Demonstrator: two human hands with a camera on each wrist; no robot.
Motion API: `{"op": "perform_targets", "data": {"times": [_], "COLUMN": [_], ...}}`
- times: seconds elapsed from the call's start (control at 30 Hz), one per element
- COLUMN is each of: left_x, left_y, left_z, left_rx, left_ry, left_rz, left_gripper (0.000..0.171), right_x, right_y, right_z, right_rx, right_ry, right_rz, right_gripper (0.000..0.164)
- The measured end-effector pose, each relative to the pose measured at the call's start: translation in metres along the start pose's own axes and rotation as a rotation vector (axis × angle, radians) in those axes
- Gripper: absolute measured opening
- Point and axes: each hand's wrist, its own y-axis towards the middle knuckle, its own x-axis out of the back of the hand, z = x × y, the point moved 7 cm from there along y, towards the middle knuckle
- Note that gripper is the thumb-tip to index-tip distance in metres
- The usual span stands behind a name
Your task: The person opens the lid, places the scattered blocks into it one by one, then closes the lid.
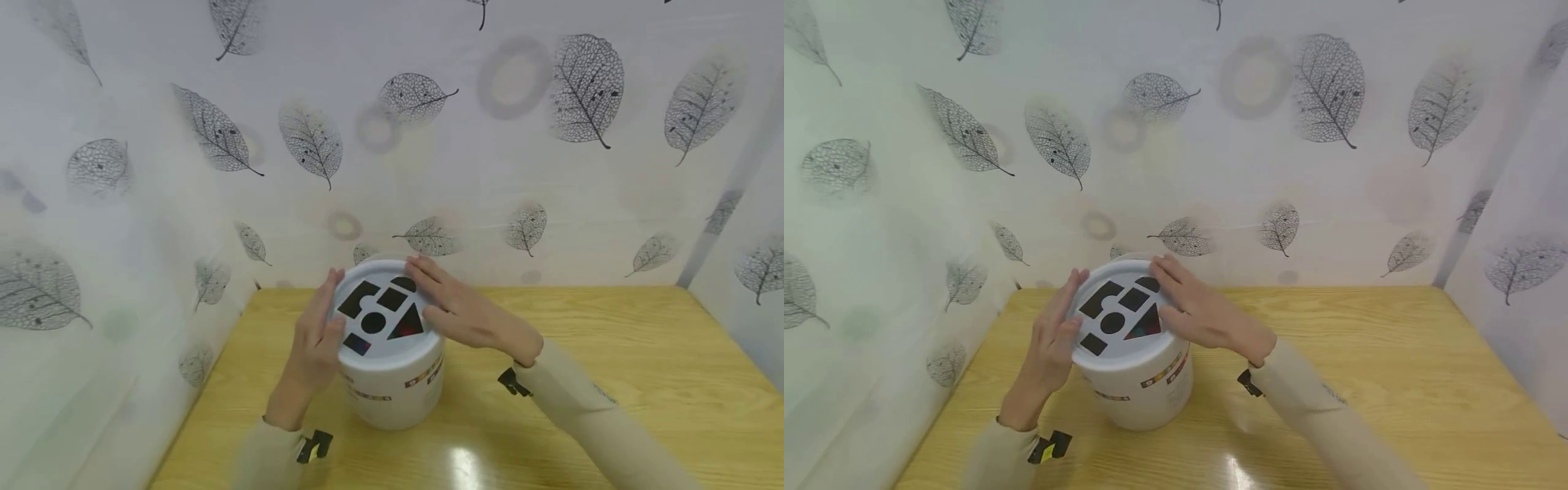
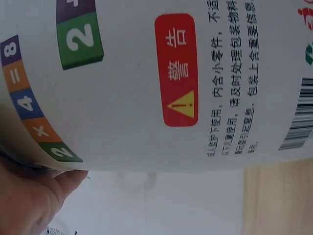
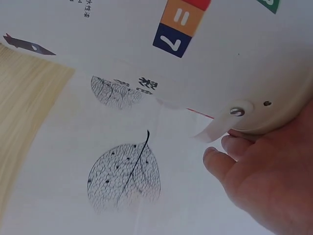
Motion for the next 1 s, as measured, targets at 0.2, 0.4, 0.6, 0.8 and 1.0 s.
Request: {"op": "perform_targets", "data": {"times": [0.2, 0.4, 0.6, 0.8, 1.0], "left_x": [-0.026, -0.052, -0.073, -0.085, -0.084], "left_y": [0.005, 0.007, 0.006, 0.004, 0.001], "left_z": [-0.013, -0.030, -0.047, -0.059, -0.052], "left_rx": [0.037, 0.034, 0.073, 0.112, 0.161], "left_ry": [-0.031, -0.062, -0.083, -0.075, -0.125], "left_rz": [0.021, 0.036, 0.051, 0.026, 0.084], "left_gripper": [0.067, 0.068, 0.070, 0.072, 0.068], "right_x": [0.012, 0.025, 0.035, 0.043, 0.042], "right_y": [-0.018, -0.038, -0.055, -0.063, -0.069], "right_z": [-0.015, -0.034, -0.048, -0.055, -0.062], "right_rx": [-0.016, -0.034, -0.022, 0.018, 0.035], "right_ry": [0.007, 0.005, 0.047, 0.063, 0.090], "right_rz": [-0.043, -0.080, -0.102, -0.115, -0.171], "right_gripper": [0.069, 0.068, 0.068, 0.070, 0.065]}}
